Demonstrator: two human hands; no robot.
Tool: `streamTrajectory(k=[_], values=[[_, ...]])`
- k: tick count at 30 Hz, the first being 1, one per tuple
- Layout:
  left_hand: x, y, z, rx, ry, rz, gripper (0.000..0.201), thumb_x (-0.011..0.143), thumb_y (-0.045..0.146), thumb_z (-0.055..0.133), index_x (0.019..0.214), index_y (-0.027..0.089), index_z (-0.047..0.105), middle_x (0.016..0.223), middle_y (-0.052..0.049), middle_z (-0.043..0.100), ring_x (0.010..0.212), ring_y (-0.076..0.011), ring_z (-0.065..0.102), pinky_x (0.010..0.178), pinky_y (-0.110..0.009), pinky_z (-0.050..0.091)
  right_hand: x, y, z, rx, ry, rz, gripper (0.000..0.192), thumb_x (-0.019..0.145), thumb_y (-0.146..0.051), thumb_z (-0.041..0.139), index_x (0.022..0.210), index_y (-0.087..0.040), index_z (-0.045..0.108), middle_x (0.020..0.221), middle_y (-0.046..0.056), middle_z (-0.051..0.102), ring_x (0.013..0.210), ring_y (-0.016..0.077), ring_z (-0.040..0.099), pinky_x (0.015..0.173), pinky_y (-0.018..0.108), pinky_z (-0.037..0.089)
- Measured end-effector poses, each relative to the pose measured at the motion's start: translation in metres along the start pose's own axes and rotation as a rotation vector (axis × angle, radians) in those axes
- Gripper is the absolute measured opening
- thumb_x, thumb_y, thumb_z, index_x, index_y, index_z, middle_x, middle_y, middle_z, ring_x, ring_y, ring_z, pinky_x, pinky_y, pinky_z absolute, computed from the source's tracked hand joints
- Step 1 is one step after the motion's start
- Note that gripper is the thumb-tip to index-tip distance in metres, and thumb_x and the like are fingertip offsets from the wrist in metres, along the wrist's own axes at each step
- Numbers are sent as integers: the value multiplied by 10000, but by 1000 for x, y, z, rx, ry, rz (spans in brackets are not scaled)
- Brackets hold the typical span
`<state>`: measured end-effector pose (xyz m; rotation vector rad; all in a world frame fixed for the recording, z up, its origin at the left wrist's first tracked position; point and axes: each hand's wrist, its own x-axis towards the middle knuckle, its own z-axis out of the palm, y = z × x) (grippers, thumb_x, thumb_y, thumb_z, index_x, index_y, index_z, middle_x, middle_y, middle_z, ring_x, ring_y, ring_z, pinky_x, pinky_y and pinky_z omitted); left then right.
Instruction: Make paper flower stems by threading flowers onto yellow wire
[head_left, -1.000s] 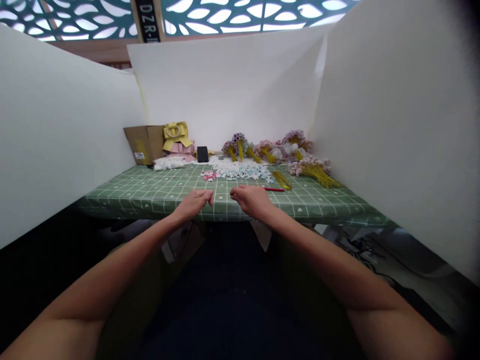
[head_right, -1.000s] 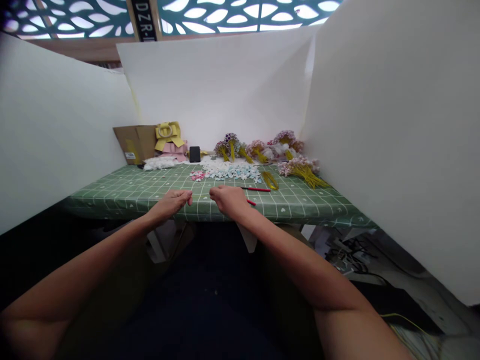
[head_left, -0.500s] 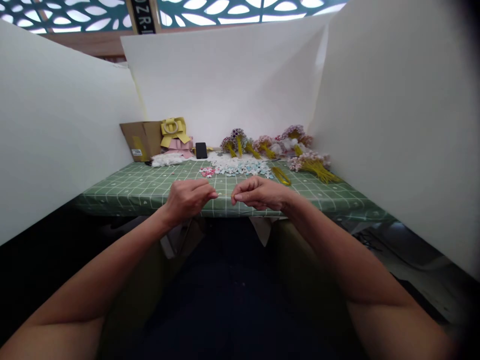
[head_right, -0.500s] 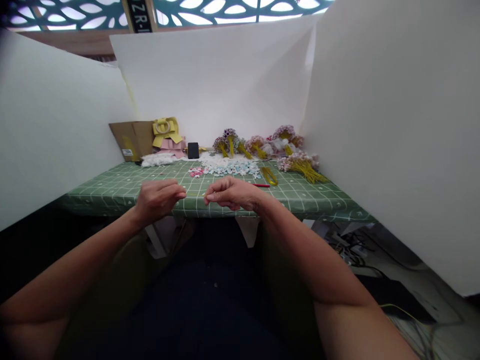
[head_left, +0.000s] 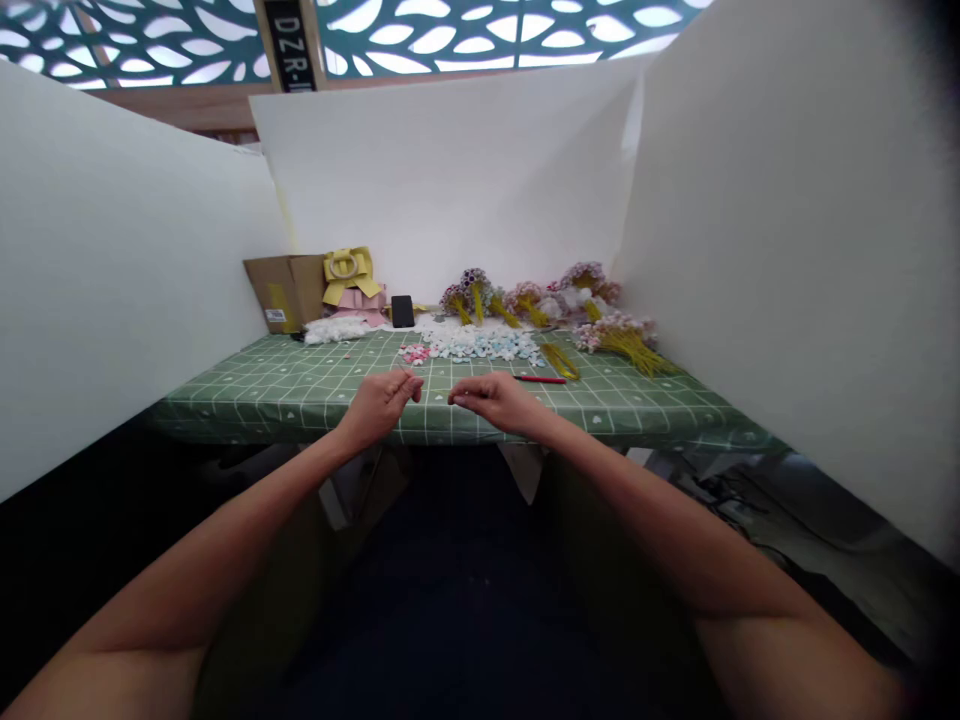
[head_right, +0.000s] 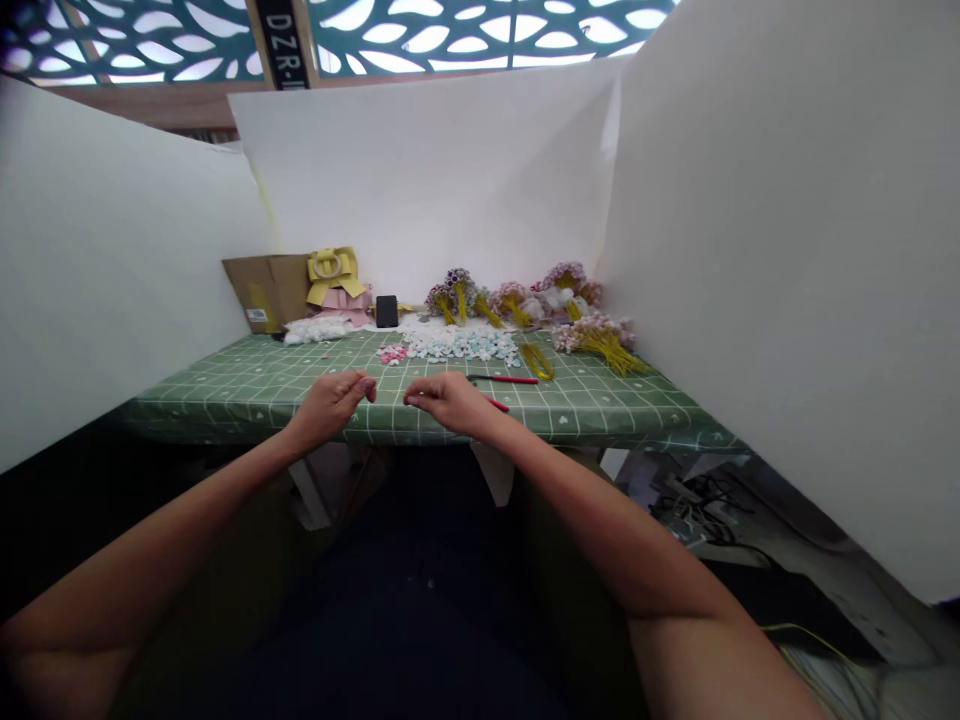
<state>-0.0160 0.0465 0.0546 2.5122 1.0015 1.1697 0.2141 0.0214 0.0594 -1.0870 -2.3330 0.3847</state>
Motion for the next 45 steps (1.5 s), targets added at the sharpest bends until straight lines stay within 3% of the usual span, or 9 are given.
streamTrajectory(k=[5,9,14,19,25,29,34,40,45], values=[[-3,9,-8,294,137,310,354,895,426,467,677,175,589,619,-14,528,582,-125,456,569,-264,305,-5,2,-20,382,-350,55,399,935,-456,388,1035,-148,621,481,-85,311,387,72,242,414,204,249],[-3,-10,18,-11,-85,-165,420,903,425,396,598,166,524,543,7,450,524,-114,414,539,-250,306,2,9,5,-272,63,100,265,924,-279,430,894,-142,655,679,34,566,557,111,451,541,240,293],[-3,-24,34,-459,-162,-573,429,877,551,369,758,181,548,501,74,242,415,-88,196,420,-229,176,6,13,28,-806,159,-116,261,906,-144,407,1019,-181,639,901,100,634,709,166,529,601,280,267],[0,-6,10,-89,-106,-182,416,906,437,387,665,169,593,537,24,437,526,-112,399,543,-236,324,3,10,11,-318,102,-18,246,918,-233,420,950,-160,653,738,41,594,594,116,476,554,241,288],[-1,14,-8,178,108,271,328,888,390,469,684,170,602,651,-27,572,611,-126,478,608,-251,342,-2,4,-15,418,-338,58,412,926,-473,395,1033,-144,619,472,-91,293,390,76,245,421,205,264],[-1,-6,12,-30,-76,-203,412,878,425,430,577,169,547,513,7,441,504,-116,397,513,-242,286,3,9,9,-183,108,136,301,938,-314,406,921,-144,654,642,21,545,541,110,440,533,236,296],[-1,-27,27,-570,-182,-632,404,851,549,434,777,174,567,525,76,226,414,-78,159,409,-223,129,5,13,32,-761,168,-103,260,936,-210,407,1058,-195,636,919,100,634,731,165,527,586,281,254],[1,-12,7,-146,-80,-160,406,903,447,411,690,169,616,537,23,434,503,-106,394,523,-238,322,3,10,11,-191,120,19,245,918,-269,441,934,-160,660,712,34,603,579,107,470,542,229,292],[0,10,-10,218,114,280,343,901,399,466,689,170,609,655,-24,570,617,-126,491,610,-255,351,-2,7,-16,457,-327,62,392,922,-463,414,1025,-146,620,463,-92,330,372,62,233,392,191,254]])
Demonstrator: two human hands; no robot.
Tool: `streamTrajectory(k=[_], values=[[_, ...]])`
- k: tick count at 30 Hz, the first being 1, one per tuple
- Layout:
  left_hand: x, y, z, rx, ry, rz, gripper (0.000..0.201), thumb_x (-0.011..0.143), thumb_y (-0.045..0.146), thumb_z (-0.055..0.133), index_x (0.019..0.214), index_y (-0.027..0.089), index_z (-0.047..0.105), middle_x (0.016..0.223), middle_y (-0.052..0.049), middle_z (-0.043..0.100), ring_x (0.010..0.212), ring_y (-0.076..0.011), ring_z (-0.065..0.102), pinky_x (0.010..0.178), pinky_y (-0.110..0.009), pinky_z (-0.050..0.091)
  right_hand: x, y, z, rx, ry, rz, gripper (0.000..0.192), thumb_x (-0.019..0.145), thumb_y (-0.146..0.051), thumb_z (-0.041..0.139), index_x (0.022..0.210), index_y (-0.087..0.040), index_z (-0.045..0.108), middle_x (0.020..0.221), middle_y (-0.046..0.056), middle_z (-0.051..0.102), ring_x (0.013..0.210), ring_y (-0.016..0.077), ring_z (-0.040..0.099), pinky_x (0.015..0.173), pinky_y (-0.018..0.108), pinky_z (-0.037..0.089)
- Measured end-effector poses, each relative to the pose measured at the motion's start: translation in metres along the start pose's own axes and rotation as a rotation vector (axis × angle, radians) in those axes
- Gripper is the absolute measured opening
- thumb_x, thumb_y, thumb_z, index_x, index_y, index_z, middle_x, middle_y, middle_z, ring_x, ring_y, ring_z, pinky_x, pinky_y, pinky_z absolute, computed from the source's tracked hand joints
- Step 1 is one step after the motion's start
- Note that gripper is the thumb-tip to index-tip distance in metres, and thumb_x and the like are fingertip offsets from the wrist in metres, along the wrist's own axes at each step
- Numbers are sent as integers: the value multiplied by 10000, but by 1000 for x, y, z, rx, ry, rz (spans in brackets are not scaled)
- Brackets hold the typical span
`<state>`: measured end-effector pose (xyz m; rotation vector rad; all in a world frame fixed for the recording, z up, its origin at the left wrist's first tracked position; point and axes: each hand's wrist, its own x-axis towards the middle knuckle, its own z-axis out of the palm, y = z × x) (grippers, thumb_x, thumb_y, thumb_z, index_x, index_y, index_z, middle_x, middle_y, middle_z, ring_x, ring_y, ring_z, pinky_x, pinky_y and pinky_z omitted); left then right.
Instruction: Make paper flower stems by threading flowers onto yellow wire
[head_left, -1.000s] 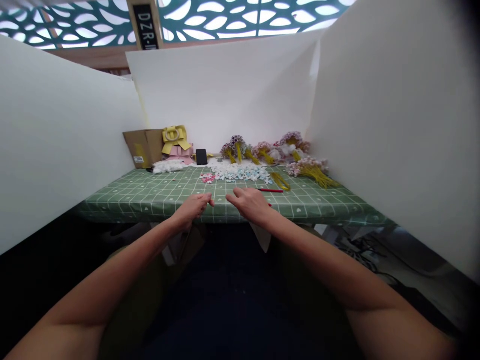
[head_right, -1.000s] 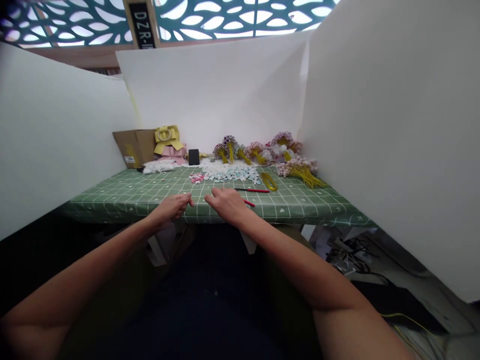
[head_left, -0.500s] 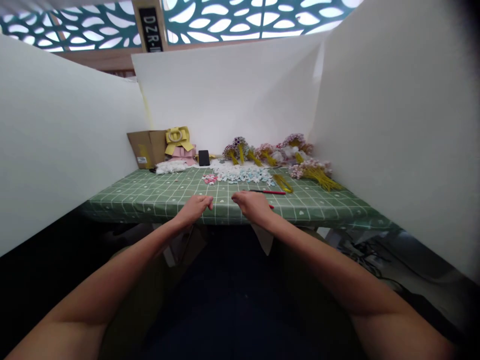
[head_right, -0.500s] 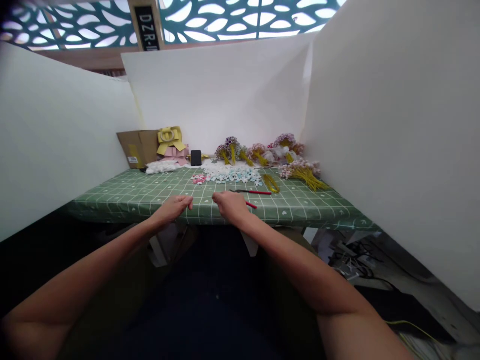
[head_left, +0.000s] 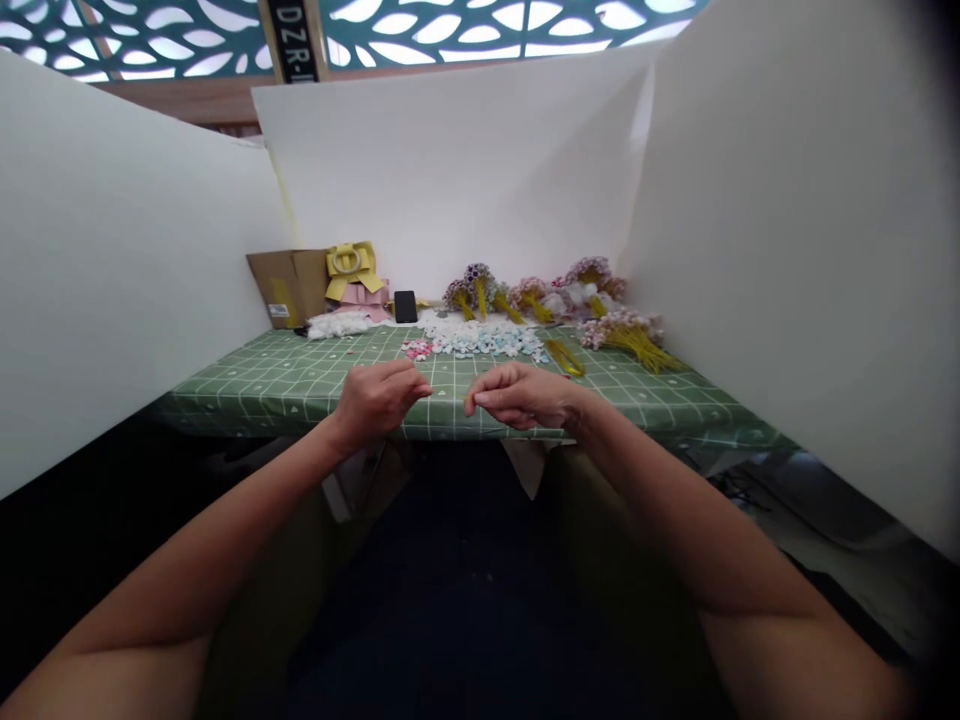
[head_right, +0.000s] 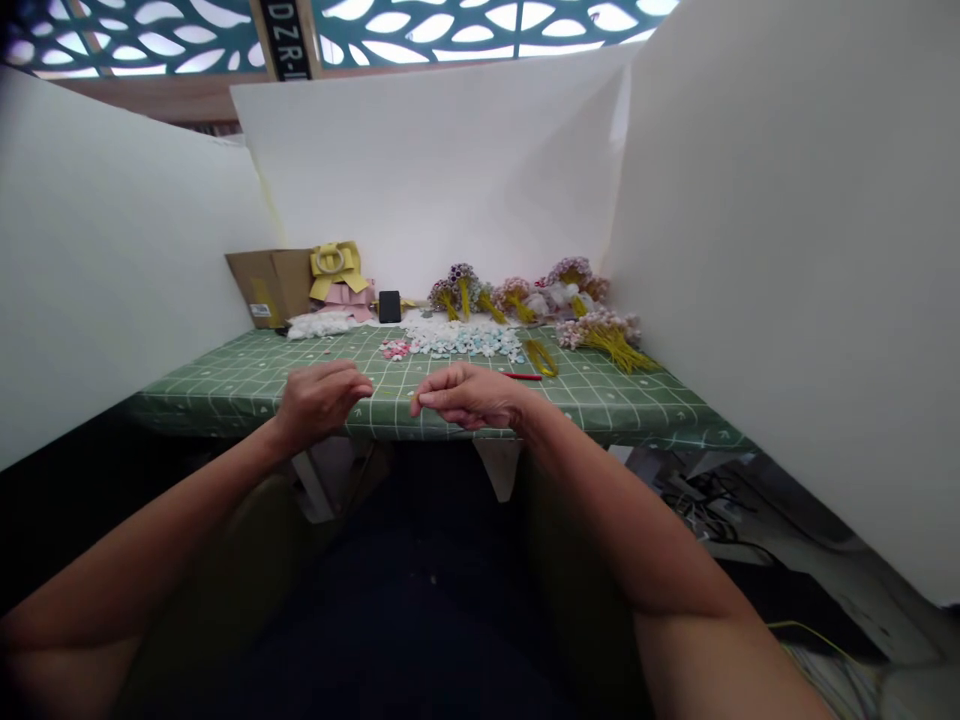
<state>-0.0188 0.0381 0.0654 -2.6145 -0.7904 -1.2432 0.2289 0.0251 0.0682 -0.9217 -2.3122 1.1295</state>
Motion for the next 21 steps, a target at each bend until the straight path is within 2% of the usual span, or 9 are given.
streamTrajectory(k=[2,5,7,9,12,14,18,20,21], values=[[0,-1,4,-31,-56,-125,371,896,412,461,651,168,597,615,-16,539,588,-124,470,584,-254,334,2,2,3,-158,82,36,369,928,-439,412,993,-152,635,492,-64,390,394,71,290,422,202,271],[-5,-12,22,-303,-209,-569,425,894,451,417,620,164,569,492,26,372,465,-104,353,486,-242,272,13,12,18,-724,456,68,281,931,-307,424,920,-157,661,691,42,579,557,118,463,538,244,291],[-9,-20,33,-561,-242,-823,424,880,509,408,681,167,558,492,58,275,410,-82,235,425,-230,191,19,19,29,-1063,524,14,257,930,-227,410,981,-171,656,837,88,626,671,154,514,586,273,274],[-11,-25,38,-753,-251,-910,429,862,555,420,763,166,571,520,74,241,405,-70,172,407,-220,135,22,23,35,-1233,507,-33,288,930,-174,378,1057,-190,636,896,101,631,699,164,516,591,287,250],[-10,-25,34,-698,-278,-804,442,861,553,428,782,161,615,509,67,255,416,-77,199,412,-218,163,21,24,34,-1165,520,-10,313,918,-150,360,1054,-196,638,892,93,631,657,149,496,567,280,236],[-7,-20,24,-477,-237,-610,425,886,495,418,725,164,631,508,35,365,460,-94,320,462,-224,268,17,18,27,-903,499,-16,273,918,-208,394,989,-178,656,807,67,619,612,128,476,554,257,258],[-1,-2,1,-102,-13,-119,374,915,400,428,703,166,629,676,-34,581,642,-130,499,640,-256,377,3,1,7,-177,158,-43,364,923,-420,418,999,-139,635,510,-58,392,423,78,291,451,210,269],[0,2,-4,-19,44,-10,361,898,424,465,699,169,624,670,-38,576,635,-135,493,626,-261,366,-1,-4,1,-36,0,-25,422,927,-472,394,1051,-139,621,478,-86,310,392,74,230,419,204,256],[0,2,-3,-10,45,-23,364,892,434,473,688,170,620,660,-36,569,629,-136,488,615,-262,358,-1,-4,1,-60,0,-8,421,929,-471,391,1045,-142,626,480,-82,320,394,75,240,424,205,262]])
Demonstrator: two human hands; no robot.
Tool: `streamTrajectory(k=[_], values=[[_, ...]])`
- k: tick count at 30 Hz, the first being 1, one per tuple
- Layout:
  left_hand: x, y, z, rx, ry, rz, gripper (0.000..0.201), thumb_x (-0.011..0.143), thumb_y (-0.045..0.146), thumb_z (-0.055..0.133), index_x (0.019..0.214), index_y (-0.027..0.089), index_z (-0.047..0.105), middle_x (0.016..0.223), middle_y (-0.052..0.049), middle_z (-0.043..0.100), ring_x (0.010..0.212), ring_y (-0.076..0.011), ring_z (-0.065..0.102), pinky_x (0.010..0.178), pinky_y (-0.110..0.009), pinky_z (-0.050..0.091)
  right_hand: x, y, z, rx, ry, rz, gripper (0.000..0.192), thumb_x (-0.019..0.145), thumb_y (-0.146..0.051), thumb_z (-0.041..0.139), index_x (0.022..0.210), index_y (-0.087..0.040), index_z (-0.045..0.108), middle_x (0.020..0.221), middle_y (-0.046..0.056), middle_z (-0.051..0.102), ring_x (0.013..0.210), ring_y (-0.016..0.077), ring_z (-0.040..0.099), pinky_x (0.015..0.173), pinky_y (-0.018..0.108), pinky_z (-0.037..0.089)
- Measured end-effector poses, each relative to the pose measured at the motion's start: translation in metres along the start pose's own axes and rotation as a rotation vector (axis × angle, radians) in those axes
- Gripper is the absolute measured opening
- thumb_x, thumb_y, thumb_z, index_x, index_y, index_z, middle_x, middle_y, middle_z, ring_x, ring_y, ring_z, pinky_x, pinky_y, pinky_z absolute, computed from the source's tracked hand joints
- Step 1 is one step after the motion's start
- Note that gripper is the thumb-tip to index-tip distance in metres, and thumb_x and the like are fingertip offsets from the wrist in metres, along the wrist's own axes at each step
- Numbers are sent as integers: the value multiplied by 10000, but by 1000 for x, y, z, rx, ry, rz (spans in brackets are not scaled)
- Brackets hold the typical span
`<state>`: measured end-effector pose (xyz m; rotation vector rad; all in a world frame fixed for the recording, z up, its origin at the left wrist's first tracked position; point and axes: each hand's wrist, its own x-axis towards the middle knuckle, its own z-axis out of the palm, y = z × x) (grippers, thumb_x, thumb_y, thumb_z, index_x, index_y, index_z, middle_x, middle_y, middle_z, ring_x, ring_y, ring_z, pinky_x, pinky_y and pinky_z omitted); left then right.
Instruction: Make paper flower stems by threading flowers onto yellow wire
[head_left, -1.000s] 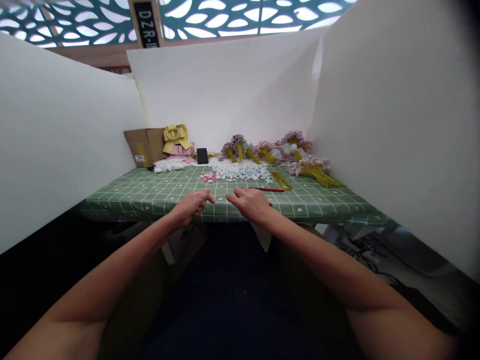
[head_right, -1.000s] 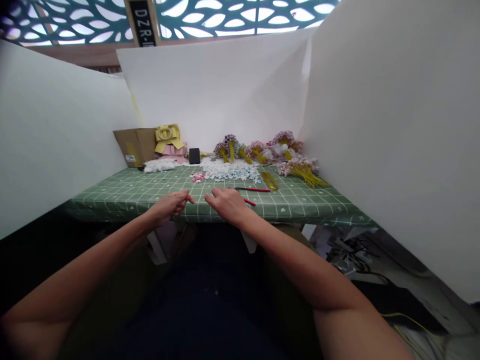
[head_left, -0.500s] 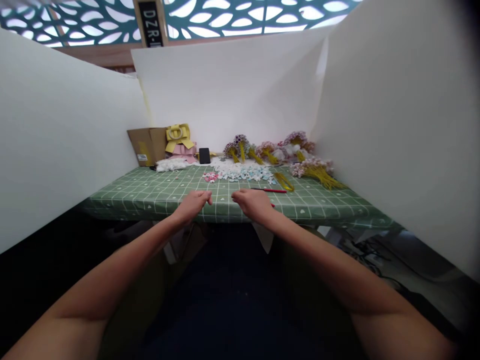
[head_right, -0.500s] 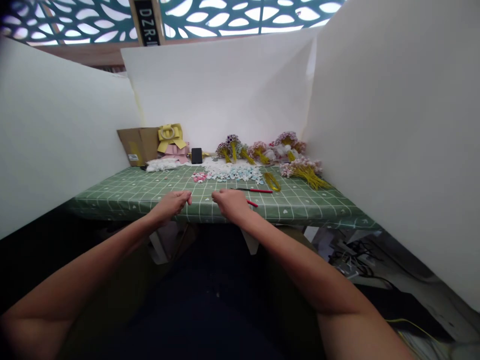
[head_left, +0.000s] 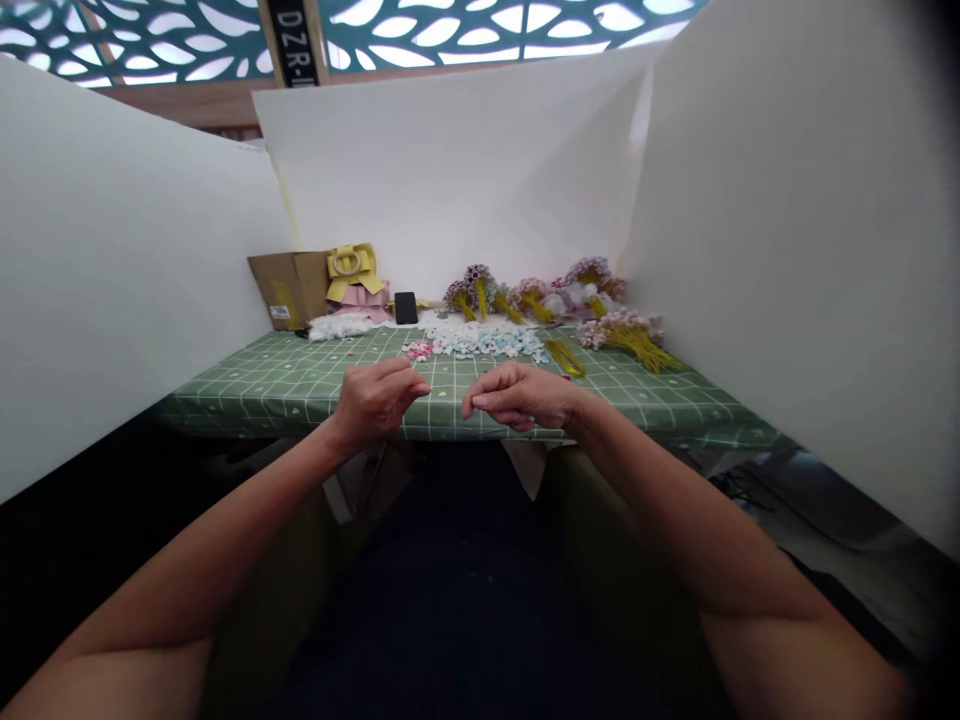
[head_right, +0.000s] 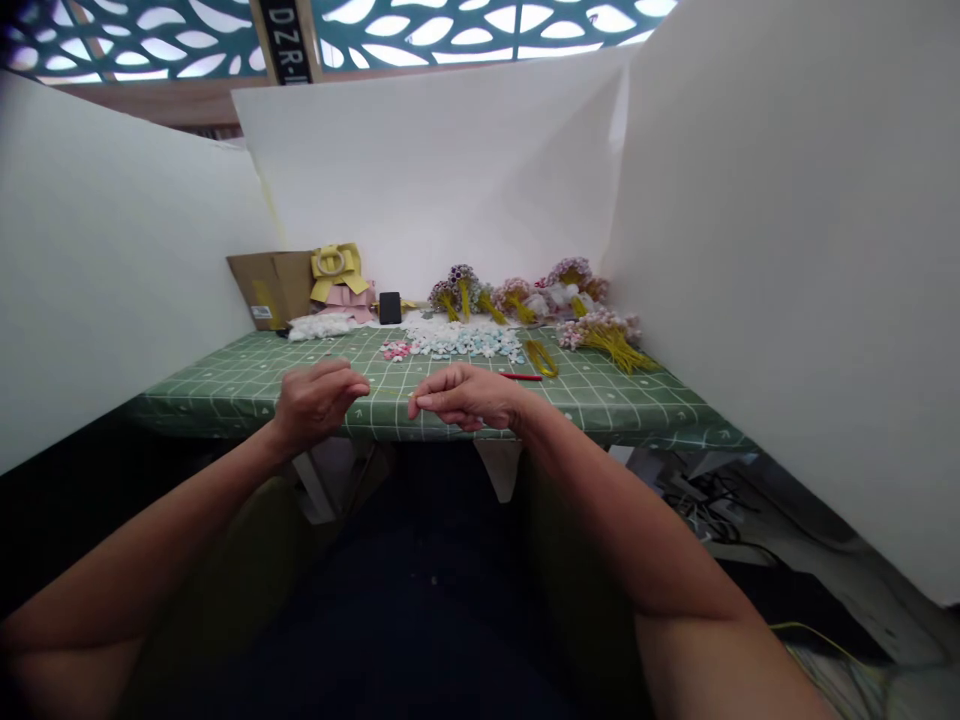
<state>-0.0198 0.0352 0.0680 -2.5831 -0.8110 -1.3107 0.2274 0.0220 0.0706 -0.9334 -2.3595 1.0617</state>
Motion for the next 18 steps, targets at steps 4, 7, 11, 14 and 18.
streamTrajectory(k=[4,7,11,14,18], values=[[-6,-14,20,-250,-247,-507,422,890,450,427,627,169,601,528,7,434,507,-117,397,503,-245,295,12,10,17,-633,445,107,278,923,-308,439,935,-147,666,696,40,579,563,117,452,546,241,301],[-12,-27,36,-588,-358,-877,432,862,535,426,724,166,605,507,62,260,417,-85,217,424,-229,174,20,19,31,-1107,519,22,255,906,-172,423,1011,-174,656,885,102,637,718,171,525,595,277,274],[-12,-28,36,-654,-335,-837,450,850,563,436,803,162,636,515,69,251,416,-80,194,418,-224,163,19,22,31,-1094,515,12,294,900,-147,391,1023,-188,656,871,93,639,674,156,515,571,274,254],[-6,-18,22,-366,-213,-532,421,889,478,418,740,167,661,557,12,467,518,-109,408,522,-236,334,13,17,18,-631,498,-6,264,912,-259,423,930,-160,668,700,38,591,580,117,467,549,237,294],[1,-6,2,-129,-48,-103,356,906,398,445,753,168,670,751,-50,649,700,-142,551,699,-266,402,4,8,0,-45,143,-30,385,916,-434,421,985,-130,646,470,-72,339,416,83,285,449,209,308]])
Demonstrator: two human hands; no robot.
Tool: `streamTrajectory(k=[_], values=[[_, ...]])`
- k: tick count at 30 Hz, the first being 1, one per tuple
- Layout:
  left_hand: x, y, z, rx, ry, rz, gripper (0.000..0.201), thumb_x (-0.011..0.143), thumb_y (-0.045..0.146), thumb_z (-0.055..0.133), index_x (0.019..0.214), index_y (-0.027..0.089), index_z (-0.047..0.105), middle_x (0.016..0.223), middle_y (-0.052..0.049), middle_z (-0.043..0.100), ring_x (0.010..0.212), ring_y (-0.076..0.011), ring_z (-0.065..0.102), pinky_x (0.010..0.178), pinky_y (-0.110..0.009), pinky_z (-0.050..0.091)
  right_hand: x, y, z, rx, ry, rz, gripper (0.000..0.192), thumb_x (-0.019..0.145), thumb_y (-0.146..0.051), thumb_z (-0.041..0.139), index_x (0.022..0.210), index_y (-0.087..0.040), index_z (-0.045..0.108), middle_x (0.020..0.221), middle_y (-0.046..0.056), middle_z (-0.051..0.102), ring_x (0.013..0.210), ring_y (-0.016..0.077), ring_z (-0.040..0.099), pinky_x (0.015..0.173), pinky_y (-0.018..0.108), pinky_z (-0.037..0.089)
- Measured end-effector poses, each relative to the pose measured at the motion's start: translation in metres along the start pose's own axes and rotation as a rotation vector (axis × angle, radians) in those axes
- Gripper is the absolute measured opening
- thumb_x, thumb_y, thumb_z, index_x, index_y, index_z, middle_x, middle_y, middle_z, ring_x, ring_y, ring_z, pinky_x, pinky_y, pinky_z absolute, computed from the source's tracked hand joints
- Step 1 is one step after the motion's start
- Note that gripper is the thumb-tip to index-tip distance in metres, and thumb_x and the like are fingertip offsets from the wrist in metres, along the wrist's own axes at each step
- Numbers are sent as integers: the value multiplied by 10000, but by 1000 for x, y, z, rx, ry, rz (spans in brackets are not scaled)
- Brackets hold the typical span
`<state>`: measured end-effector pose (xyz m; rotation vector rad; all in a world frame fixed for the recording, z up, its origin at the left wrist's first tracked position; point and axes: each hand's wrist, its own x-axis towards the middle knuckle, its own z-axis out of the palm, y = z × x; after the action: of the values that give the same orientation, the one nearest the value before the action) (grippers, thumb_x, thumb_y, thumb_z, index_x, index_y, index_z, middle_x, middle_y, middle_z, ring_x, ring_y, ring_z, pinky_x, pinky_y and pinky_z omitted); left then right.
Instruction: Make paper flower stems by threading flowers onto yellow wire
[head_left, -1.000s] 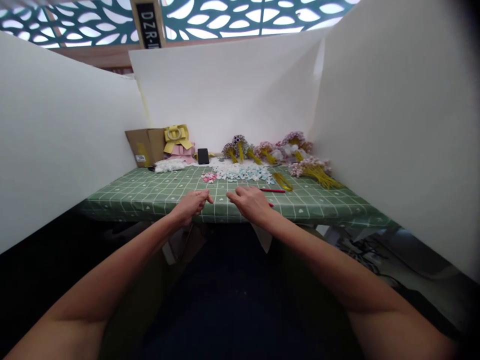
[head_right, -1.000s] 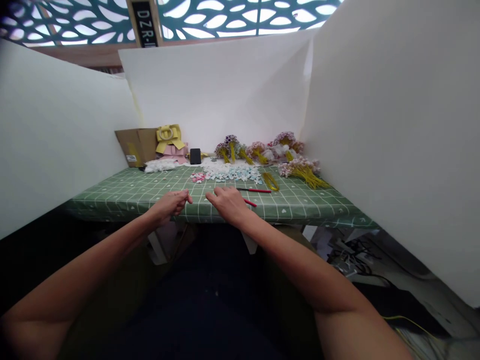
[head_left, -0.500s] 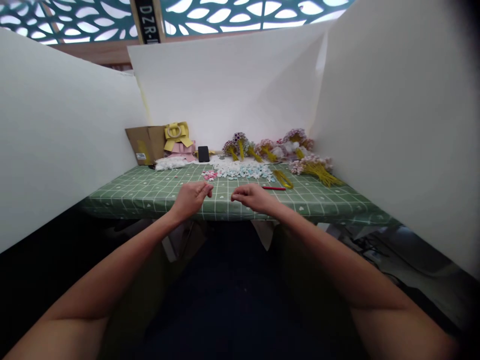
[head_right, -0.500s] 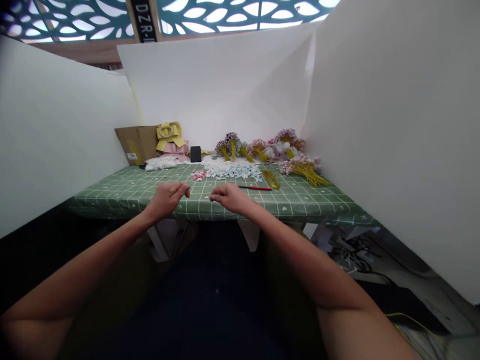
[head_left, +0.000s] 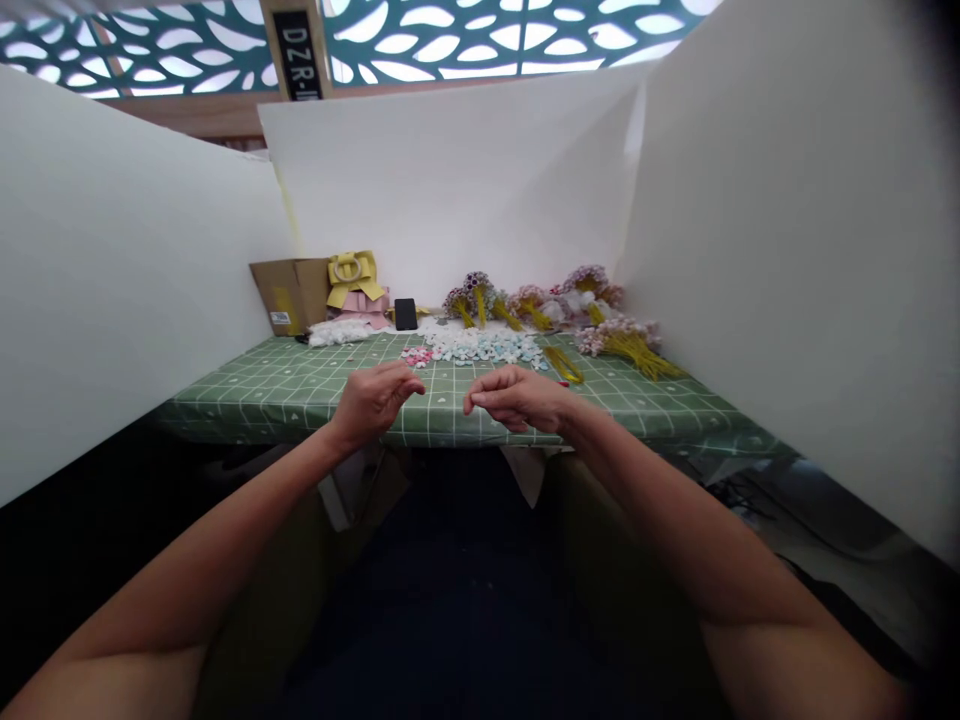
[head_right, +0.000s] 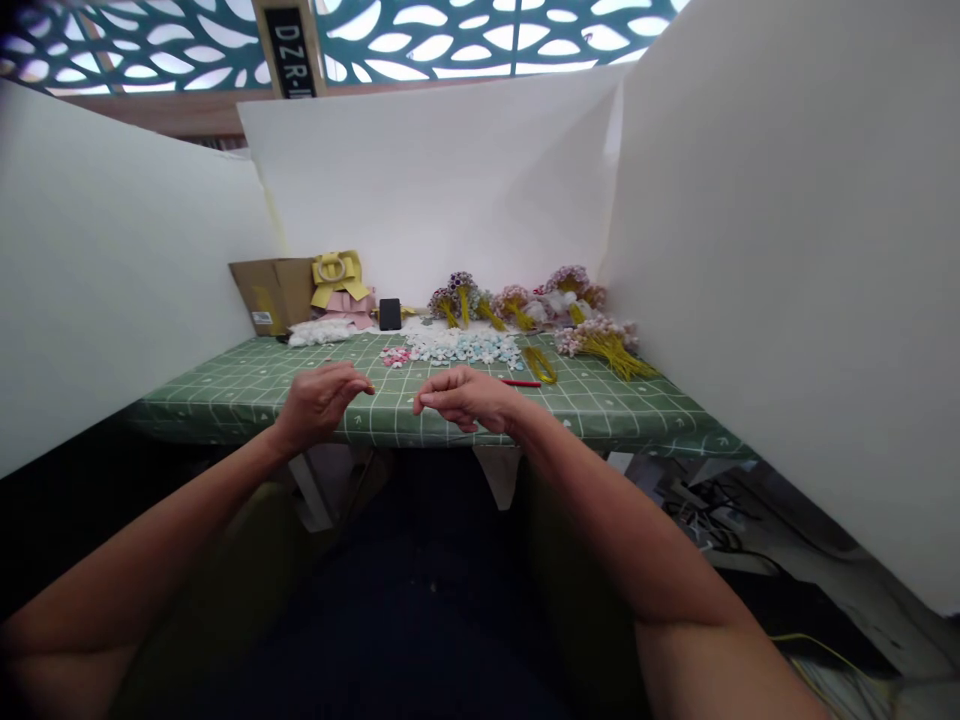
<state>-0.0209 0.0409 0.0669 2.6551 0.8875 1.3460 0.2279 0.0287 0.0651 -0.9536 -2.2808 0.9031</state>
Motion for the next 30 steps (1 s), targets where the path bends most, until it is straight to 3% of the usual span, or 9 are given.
streamTrajectory(k=[3,6,11,14,17,22,24,27,30], values=[[-1,-1,3,49,-60,-69,355,890,395,465,699,170,662,684,-38,624,650,-142,532,659,-269,378,2,1,2,-192,97,84,345,915,-401,439,924,-135,658,520,-37,428,457,93,356,494,226,337],[-6,-13,22,-106,-223,-448,408,881,431,443,635,173,642,513,10,452,498,-117,402,529,-254,305,8,9,17,-761,382,58,241,916,-254,449,891,-148,664,731,64,599,666,149,502,638,269,347],[-14,-28,43,-513,-270,-807,420,855,555,416,751,193,601,518,61,249,425,-94,196,423,-235,175,11,20,31,-1205,333,-69,290,913,-126,382,1050,-184,632,894,102,624,701,159,503,613,278,267],[-12,-27,37,-402,-270,-666,414,877,514,396,706,188,586,507,51,279,444,-105,257,454,-241,234,10,20,30,-1101,342,-15,305,904,-127,371,1039,-195,635,899,89,629,642,138,481,559,266,229],[-6,-17,18,-116,-171,-329,399,900,426,394,637,180,565,548,10,447,552,-132,428,577,-257,337,7,13,20,-672,308,-27,248,918,-232,412,951,-168,649,767,48,610,582,110,452,547,236,261],[2,-1,-7,59,-90,48,344,901,390,421,679,177,575,658,-21,557,636,-137,492,661,-262,366,-1,-1,-1,-10,-86,49,405,939,-445,373,1023,-143,629,475,-82,301,388,80,226,437,209,241],[2,-4,-2,39,-134,-49,367,890,400,424,641,175,573,615,-13,541,610,-134,484,638,-259,359,0,2,2,-101,-24,80,383,939,-421,383,992,-143,642,495,-66,349,401,83,268,449,214,255],[-2,-18,16,-123,-249,-428,411,862,440,425,580,173,558,475,26,388,478,-115,373,517,-248,293,8,11,19,-604,349,86,274,923,-304,436,920,-142,657,697,37,567,551,113,444,537,236,282],[-8,-30,32,-425,-244,-736,399,843,507,434,638,178,529,475,64,270,405,-86,219,428,-236,186,12,18,35,-1053,383,-37,262,923,-193,403,1029,-184,643,885,93,626,691,157,514,584,263,267]])
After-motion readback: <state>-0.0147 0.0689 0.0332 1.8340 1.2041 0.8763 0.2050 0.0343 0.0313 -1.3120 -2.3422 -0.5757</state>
